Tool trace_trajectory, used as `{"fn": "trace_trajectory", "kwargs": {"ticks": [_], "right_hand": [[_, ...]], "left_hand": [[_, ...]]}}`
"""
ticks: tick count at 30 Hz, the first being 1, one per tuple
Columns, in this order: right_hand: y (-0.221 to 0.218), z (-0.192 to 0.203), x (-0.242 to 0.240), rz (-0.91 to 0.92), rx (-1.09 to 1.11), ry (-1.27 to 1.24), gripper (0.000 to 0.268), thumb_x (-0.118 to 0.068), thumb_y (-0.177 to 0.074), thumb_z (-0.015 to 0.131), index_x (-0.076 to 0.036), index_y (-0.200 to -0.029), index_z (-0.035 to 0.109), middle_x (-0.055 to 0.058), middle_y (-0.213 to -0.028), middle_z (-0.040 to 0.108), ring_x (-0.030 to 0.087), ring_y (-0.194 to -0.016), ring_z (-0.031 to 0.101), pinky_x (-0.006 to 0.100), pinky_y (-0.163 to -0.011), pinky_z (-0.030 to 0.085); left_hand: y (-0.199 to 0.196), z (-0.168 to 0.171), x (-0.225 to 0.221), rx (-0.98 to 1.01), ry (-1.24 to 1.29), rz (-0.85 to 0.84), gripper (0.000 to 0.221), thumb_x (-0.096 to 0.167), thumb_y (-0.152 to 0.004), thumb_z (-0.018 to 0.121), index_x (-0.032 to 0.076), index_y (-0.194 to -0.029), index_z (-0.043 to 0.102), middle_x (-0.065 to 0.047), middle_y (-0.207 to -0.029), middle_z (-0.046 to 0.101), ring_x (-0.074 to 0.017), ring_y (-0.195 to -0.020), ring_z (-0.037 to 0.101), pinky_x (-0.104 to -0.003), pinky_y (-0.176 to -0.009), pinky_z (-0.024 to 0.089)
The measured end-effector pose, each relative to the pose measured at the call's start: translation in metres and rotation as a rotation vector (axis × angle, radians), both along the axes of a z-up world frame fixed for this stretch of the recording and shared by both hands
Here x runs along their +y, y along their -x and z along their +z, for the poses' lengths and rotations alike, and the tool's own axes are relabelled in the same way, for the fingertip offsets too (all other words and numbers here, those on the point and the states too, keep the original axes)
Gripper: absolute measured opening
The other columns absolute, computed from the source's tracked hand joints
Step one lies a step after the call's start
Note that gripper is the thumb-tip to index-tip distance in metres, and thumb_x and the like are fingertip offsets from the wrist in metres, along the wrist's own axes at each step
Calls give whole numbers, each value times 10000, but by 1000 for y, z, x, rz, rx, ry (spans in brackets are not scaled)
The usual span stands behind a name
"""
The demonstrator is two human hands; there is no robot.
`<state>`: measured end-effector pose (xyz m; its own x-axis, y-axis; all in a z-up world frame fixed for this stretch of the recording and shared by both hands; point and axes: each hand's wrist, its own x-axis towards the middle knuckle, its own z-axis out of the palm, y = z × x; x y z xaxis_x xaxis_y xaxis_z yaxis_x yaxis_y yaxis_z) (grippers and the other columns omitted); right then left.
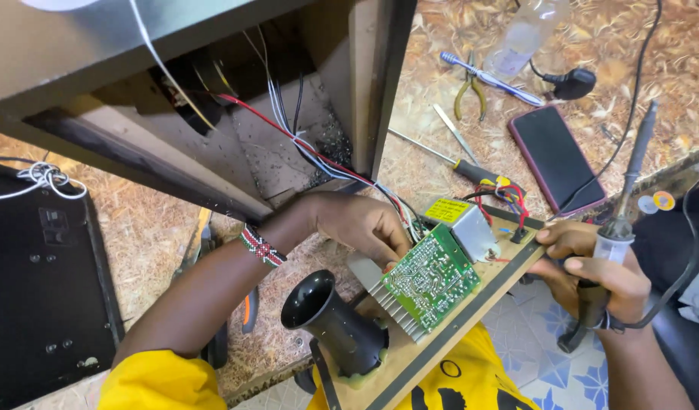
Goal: Soldering components onto a circuit board and assembling a speaker system at a repair bench.
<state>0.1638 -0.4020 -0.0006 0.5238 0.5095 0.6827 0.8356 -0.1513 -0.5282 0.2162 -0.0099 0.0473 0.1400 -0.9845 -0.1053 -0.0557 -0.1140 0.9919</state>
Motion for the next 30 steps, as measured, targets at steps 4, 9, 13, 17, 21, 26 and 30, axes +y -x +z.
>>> {"fn": "trace_trajectory", "kwargs": {"ticks": [4,9,13,17,21,26,30], "right_hand": [[2,0,8,-55,5,-101,509,10,-784,832,-89,-1188,537,180,-1005,636,373,-1100,706,433,-977,670],[2,13,13,-46,-3,-64,495,18,-787,824,-81,-1159,512,189,-973,632,379,-1061,716,463,-960,662],[-5,16,14,-35,-25,-69,503,30,-803,816,-100,-1161,487,179,-958,614,364,-1043,721,474,-961,652],[-9,17,14,-37,-21,-46,518,32,-790,830,-101,-1163,495,174,-968,624,376,-1053,732,484,-978,642],[1,23,10,-7,-33,-14,562,17,-790,822,-74,-1231,486,234,-1051,640,397,-1119,722,490,-990,650],[22,40,12,-166,10,194,671,-25,-748,803,-51,-1319,450,293,-1174,634,419,-1261,673,551,-1132,611],[24,27,5,-123,76,176,758,-96,-714,800,-75,-1397,473,277,-1307,622,430,-1351,635,569,-1207,562]], "left_hand": [[-3,-10,-5,119,62,-98,323,383,-961,683,77,-862,711,52,-758,534,-52,-731,458,-240,-684,380],[-2,-38,-12,103,-159,6,305,443,-828,796,150,-915,802,95,-776,665,-31,-720,508,-222,-708,412],[-2,-44,-15,207,-113,59,230,351,-835,825,142,-927,800,51,-855,725,-56,-798,604,-227,-778,494],[-4,-36,-17,129,-35,-2,191,321,-907,770,129,-907,770,61,-806,686,-39,-748,559,-219,-720,445],[0,-27,-22,14,18,26,164,254,-940,748,91,-931,765,59,-821,702,-11,-760,560,-204,-679,438],[5,-13,-24,-130,135,-6,201,272,-984,678,83,-954,739,33,-807,679,-40,-743,546,-238,-707,441],[6,-10,-20,-90,104,10,141,224,-985,678,101,-948,737,41,-813,688,-33,-746,574,-212,-707,441]]}}
